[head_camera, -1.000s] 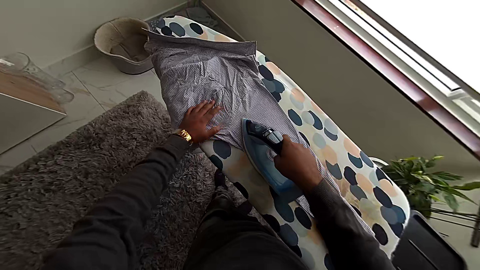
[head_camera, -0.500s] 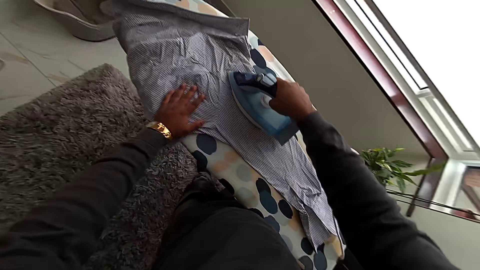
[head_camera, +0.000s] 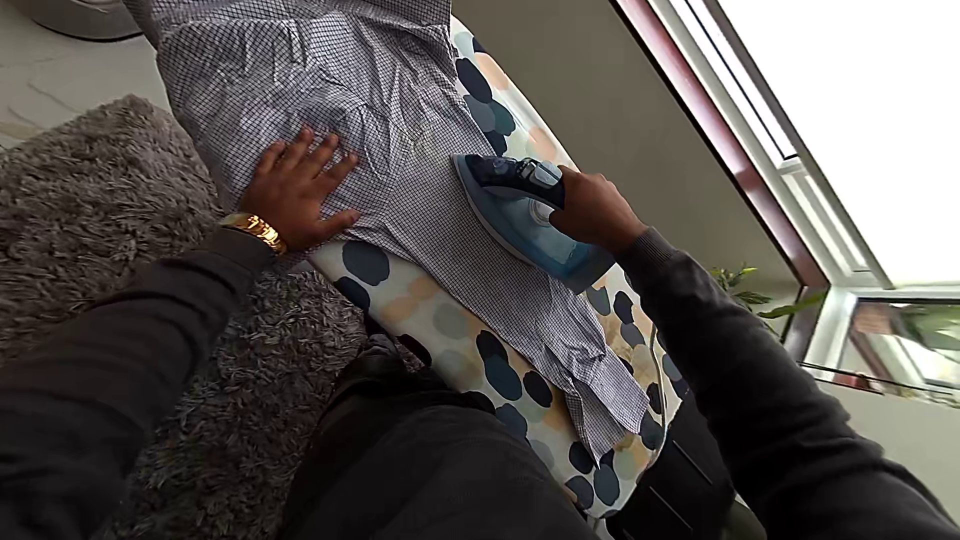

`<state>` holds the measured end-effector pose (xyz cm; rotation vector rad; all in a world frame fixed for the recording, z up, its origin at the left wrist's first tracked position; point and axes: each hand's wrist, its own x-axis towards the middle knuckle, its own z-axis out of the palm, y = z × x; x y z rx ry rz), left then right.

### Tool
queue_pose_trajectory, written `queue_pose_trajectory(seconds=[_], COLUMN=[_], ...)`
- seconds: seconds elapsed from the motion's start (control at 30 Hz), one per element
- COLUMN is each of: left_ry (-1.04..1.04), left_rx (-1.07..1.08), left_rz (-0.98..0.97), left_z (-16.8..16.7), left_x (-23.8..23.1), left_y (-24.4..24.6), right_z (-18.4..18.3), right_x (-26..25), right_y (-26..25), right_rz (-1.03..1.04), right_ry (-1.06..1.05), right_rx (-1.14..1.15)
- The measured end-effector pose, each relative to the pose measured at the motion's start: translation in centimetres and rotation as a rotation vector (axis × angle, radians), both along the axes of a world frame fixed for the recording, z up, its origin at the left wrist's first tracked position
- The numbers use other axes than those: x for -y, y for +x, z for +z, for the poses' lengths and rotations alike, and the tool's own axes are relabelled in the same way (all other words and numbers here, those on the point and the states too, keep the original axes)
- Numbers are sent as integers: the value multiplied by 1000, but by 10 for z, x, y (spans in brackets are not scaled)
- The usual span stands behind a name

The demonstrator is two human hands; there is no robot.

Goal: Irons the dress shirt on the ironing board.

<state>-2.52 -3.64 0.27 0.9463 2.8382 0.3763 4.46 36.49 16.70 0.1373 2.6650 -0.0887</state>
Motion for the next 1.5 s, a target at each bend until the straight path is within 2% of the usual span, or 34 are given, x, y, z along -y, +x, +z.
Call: queue_pose_trajectory(seconds=[0.6, 0.77, 0.97, 1.27, 1.5], left_ry=[17, -8, -14, -6, 20], left_rx=[-41, -42, -34, -33, -17], left_rz=[5, 10, 13, 12, 9], left_z=[-4, -6, -7, -7, -6], left_x=[1, 1, 1, 1, 0], left_y=[-1, -3, -3, -2, -1], right_z=[2, -2, -5, -2, 2], right_x=[-95, -107, -81, -17, 18], right_y=[166, 189, 170, 87, 11], right_rz=[85, 2, -141, -314, -263], right_ry=[82, 134, 119, 67, 27], right_rx=[73, 77, 42, 21, -20])
